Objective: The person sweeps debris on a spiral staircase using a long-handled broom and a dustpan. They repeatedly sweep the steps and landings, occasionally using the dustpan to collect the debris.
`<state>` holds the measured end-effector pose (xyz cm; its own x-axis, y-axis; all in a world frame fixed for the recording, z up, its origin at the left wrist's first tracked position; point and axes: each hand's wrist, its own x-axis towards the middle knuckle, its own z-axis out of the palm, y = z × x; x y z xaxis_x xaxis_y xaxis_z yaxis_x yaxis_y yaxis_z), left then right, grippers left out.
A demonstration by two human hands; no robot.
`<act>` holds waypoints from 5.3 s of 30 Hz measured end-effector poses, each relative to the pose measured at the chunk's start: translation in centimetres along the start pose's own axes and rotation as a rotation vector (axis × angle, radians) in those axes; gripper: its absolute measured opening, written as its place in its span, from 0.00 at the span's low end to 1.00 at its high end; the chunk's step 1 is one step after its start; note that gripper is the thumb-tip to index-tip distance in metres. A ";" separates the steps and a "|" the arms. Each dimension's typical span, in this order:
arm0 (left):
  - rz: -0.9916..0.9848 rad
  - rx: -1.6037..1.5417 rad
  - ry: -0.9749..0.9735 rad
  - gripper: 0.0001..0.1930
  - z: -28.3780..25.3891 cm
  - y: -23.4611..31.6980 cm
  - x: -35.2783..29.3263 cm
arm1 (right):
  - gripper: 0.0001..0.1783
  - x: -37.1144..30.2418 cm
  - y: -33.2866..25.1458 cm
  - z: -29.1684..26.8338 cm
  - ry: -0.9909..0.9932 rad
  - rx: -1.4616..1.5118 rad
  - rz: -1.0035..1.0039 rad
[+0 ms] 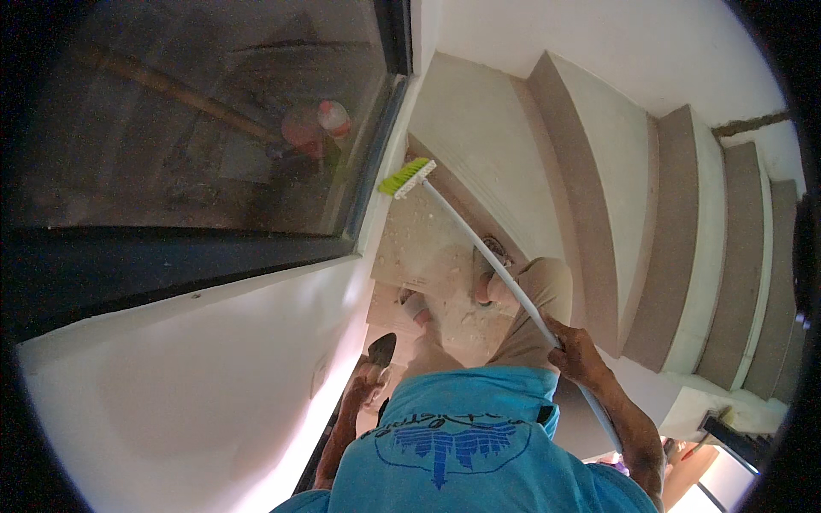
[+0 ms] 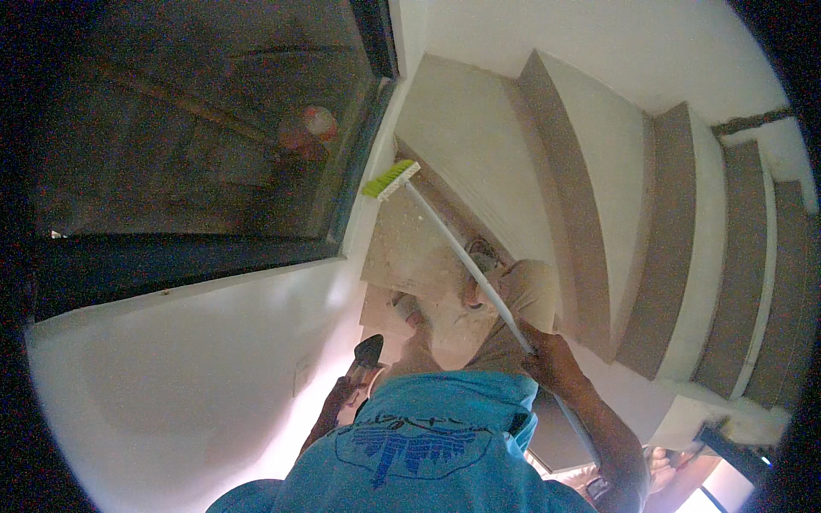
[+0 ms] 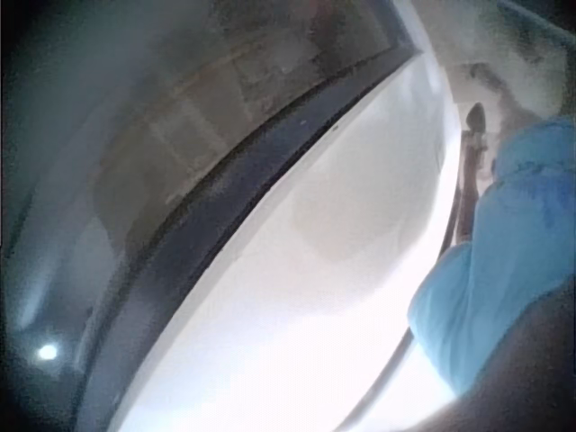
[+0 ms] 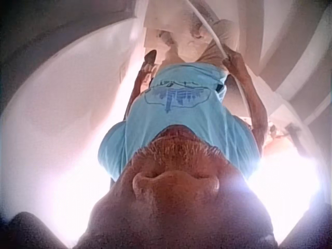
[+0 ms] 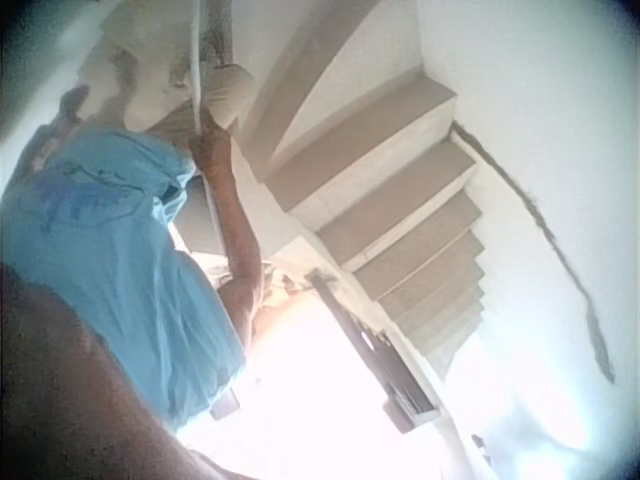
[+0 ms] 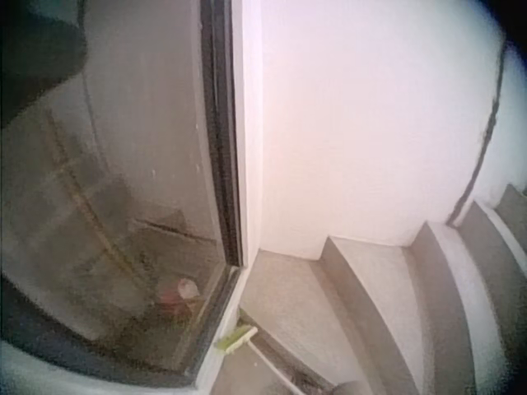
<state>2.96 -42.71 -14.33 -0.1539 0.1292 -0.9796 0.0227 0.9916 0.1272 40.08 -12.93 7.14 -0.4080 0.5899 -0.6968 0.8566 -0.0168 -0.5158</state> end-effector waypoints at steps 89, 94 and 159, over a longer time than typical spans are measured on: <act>0.171 0.060 0.046 0.19 1.9 2.4 -3.6 | 0.39 4.3 6.6 -1.9 0.288 -0.283 -0.177; 0.166 0.146 0.032 0.22 0.7 2.1 -2.2 | 0.36 -2.7 7.7 -1.1 0.314 -0.420 -0.081; 0.086 0.026 0.032 0.14 -1.8 -1.9 -1.8 | 0.33 9.0 1.7 12.0 0.010 0.660 -0.067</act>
<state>1.37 -44.86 -12.54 -0.1819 0.2146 -0.9596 0.0624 0.9764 0.2066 34.05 -17.28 -6.00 -0.4478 0.6142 -0.6499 0.4546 -0.4695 -0.7569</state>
